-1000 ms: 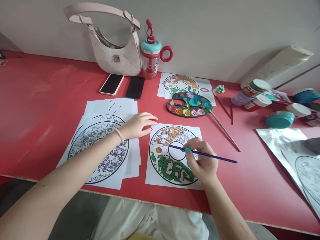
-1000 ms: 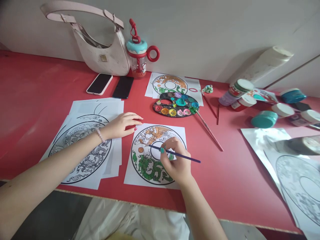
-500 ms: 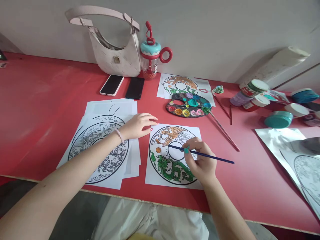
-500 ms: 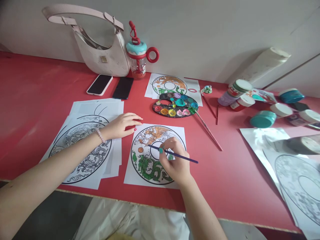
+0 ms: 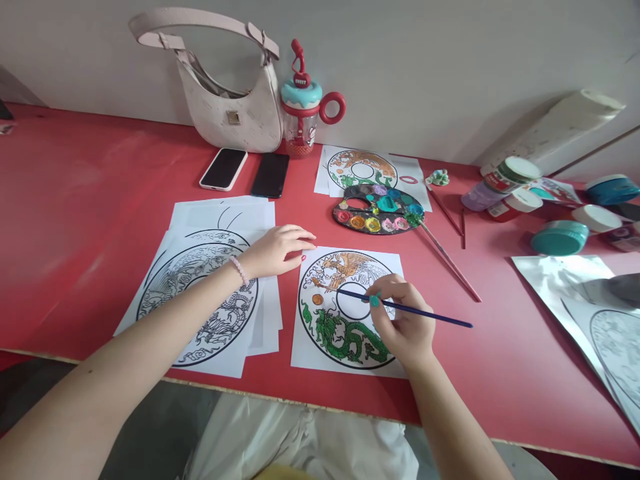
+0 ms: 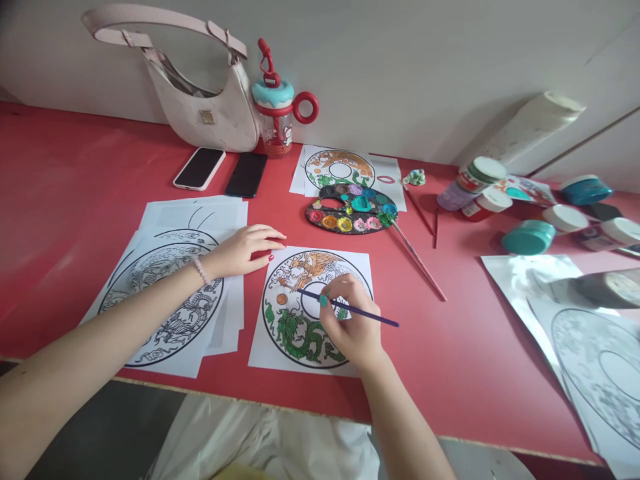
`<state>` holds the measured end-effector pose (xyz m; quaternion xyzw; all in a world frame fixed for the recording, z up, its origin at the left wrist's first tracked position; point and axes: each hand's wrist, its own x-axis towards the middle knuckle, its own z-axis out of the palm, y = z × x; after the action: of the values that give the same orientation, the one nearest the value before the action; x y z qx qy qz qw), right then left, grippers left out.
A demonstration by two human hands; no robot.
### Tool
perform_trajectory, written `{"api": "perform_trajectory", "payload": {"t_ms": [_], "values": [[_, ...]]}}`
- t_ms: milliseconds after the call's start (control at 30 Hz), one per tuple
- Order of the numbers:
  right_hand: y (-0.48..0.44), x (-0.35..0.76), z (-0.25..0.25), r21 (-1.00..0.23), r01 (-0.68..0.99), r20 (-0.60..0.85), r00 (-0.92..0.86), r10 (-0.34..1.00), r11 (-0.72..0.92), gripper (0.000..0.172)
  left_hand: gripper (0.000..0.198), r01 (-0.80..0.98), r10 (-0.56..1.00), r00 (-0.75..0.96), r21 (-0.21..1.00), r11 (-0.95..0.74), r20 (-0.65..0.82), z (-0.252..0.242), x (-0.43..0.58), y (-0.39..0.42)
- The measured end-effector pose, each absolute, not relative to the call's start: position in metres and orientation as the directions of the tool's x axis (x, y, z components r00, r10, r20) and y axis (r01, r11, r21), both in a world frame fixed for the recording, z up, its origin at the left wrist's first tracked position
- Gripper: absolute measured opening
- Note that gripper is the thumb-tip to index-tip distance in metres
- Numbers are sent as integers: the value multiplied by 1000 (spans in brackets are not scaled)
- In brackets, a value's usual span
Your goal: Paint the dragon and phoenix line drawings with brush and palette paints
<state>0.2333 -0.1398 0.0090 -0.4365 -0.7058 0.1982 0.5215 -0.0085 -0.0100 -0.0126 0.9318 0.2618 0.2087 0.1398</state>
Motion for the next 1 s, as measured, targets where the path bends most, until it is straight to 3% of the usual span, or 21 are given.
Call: {"api": "perform_trajectory", "payload": {"t_ms": [1000], "values": [[-139,234,6,-735,426,549,-85,832,528,21,25,430,549,771,370,-823,324,-14,-8,-10]]}}
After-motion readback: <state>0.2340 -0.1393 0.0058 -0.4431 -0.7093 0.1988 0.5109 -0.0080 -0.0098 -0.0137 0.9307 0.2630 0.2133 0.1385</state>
